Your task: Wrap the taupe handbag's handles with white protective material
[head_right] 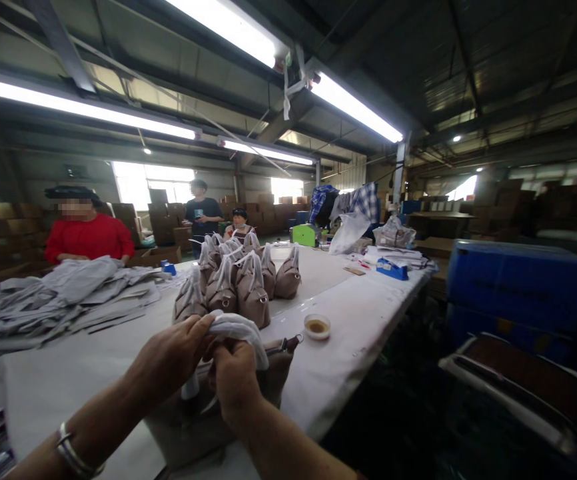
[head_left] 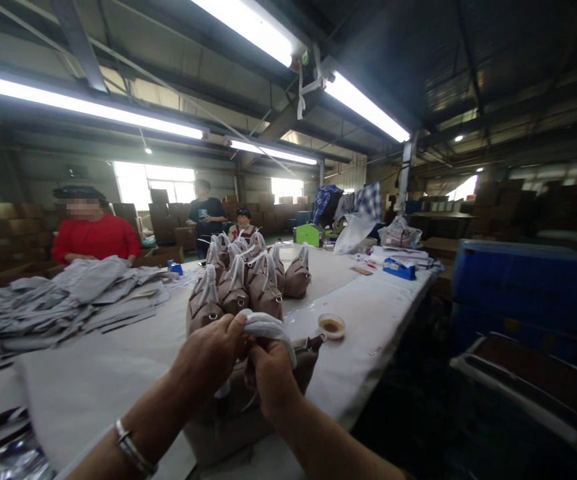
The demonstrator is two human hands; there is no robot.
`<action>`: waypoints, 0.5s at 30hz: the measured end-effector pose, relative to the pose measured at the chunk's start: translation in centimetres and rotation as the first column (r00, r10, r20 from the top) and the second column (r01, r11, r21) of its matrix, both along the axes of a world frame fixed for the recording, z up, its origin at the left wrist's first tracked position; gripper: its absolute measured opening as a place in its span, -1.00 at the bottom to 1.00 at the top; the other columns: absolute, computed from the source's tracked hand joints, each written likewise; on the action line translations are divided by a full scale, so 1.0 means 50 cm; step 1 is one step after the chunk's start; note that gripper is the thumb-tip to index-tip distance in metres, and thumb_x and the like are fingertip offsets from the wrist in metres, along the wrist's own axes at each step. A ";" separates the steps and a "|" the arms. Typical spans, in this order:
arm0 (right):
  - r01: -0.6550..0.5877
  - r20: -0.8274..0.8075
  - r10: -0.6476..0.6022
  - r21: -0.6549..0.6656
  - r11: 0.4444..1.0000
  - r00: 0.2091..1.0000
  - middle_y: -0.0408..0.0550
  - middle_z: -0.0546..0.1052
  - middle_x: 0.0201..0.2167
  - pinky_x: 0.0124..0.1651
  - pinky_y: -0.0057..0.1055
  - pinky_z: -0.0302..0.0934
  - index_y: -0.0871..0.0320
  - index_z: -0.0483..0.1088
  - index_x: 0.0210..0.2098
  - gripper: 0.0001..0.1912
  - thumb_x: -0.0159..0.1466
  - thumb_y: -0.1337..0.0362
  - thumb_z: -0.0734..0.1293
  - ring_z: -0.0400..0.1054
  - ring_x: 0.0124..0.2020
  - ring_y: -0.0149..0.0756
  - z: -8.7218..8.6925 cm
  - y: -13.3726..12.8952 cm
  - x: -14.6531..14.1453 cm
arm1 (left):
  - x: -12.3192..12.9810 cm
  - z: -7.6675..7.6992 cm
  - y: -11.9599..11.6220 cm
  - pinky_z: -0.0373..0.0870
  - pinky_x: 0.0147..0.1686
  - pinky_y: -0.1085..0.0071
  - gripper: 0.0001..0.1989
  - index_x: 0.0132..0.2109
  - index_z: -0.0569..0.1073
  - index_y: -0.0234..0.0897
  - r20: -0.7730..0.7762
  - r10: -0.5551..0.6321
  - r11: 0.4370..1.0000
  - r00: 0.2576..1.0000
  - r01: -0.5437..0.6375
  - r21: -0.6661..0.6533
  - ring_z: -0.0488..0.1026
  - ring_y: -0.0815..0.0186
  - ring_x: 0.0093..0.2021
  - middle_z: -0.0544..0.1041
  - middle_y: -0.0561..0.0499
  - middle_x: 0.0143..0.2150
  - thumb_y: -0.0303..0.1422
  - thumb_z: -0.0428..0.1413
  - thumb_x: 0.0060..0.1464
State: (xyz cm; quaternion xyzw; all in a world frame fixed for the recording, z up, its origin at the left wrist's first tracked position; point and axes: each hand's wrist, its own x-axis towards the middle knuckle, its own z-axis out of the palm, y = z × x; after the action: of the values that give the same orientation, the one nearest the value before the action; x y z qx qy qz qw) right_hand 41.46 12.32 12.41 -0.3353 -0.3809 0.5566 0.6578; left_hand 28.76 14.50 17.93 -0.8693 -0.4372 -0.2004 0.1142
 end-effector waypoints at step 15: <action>-0.150 -0.247 0.135 -0.046 0.988 0.960 -0.27 0.33 -0.65 -0.75 -0.57 -0.17 0.16 0.35 -0.48 -0.44 0.00 -0.19 0.54 -0.07 -0.78 -0.62 0.018 -0.021 0.028 | 0.005 0.032 -0.014 0.46 -0.01 0.25 -0.49 0.03 0.56 -0.28 0.584 0.067 0.880 0.809 0.228 -0.417 0.60 0.06 -0.05 0.69 -0.07 -0.08 0.00 0.17 0.09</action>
State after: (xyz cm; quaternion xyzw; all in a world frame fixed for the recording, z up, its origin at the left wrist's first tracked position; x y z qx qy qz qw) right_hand 42.85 11.29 13.32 -0.2573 -0.3023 0.6514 0.6466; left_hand 28.99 13.78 19.52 -0.7850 -0.4475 -0.3501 -0.2469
